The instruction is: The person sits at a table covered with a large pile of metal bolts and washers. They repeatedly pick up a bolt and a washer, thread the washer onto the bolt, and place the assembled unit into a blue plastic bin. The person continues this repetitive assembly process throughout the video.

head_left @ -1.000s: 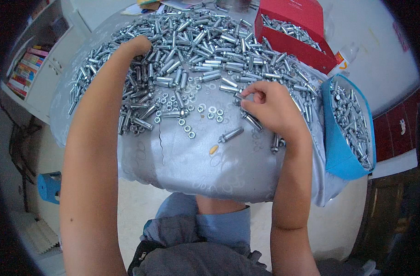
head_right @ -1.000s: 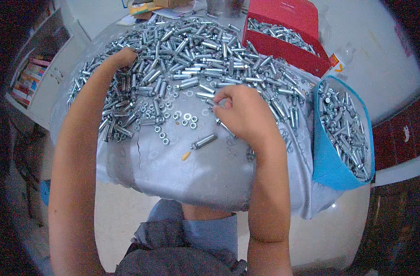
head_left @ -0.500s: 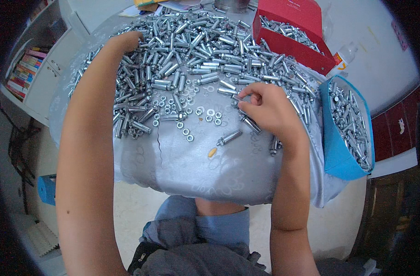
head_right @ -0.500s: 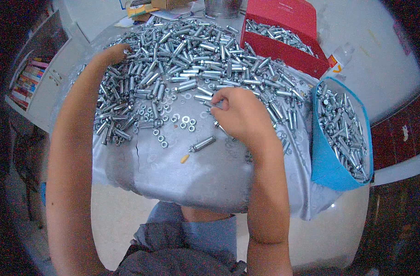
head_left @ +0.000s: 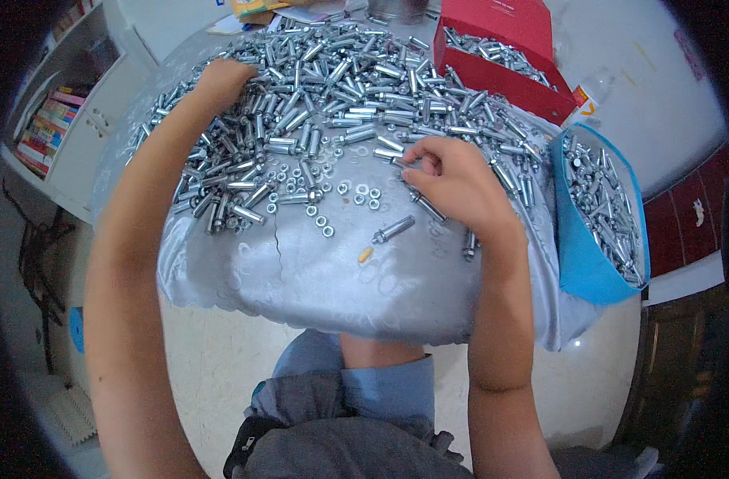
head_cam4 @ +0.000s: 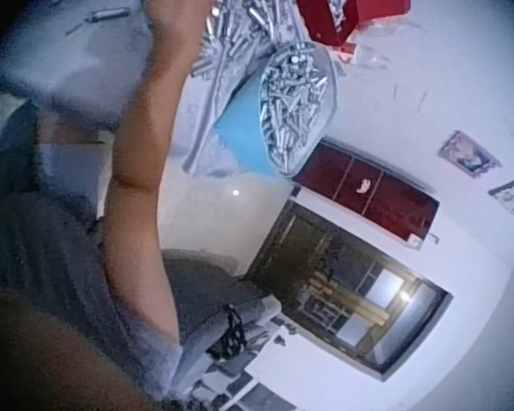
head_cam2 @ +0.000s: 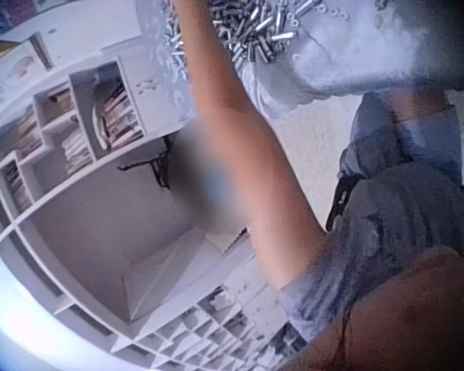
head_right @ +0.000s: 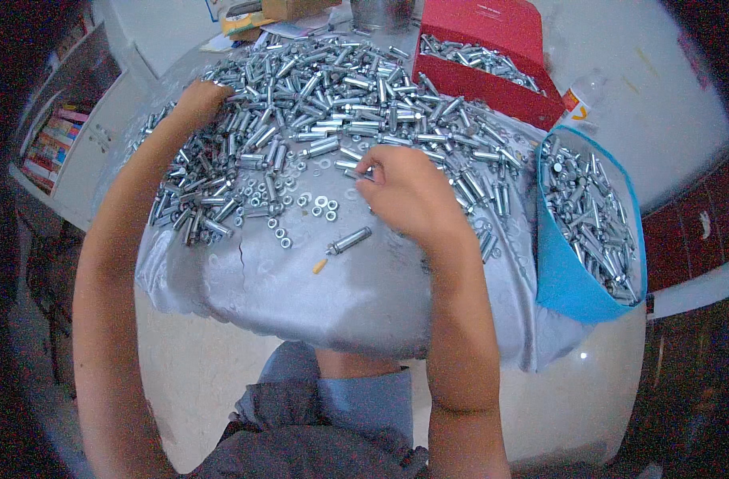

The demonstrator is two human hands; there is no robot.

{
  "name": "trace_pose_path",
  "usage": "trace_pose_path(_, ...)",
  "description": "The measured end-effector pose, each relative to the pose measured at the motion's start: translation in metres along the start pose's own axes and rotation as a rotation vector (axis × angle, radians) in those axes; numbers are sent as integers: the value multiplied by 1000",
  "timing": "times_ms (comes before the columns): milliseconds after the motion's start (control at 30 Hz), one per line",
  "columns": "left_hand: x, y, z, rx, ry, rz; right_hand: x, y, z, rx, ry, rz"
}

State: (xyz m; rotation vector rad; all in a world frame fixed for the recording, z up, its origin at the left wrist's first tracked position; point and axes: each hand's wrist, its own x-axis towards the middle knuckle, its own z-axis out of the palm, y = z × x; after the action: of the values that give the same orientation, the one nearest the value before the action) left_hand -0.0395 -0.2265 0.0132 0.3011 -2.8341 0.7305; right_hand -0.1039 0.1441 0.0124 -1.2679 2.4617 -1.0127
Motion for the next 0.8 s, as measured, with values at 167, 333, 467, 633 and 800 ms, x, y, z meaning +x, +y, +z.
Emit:
trace_pose_path(167, -22, 60, -27, -443, 302, -51, -1, -2, -1, 117, -23, -35)
trace_pose_path(333, -48, 167, -69, -1666, 355, -266, 1, 5, 7, 179, 22, -124)
trace_pose_path(467, -56, 186, -79, -1842, 405, -312, 6, 12, 10, 302, 4, -20)
trace_pose_path(633, -65, 169, -82, -1880, 139, -341, 6, 5, 10, 463, -34, 52)
trace_pose_path(800, -67, 178, -81, -1956, 4, -326, 6, -4, 11, 827, -41, 38)
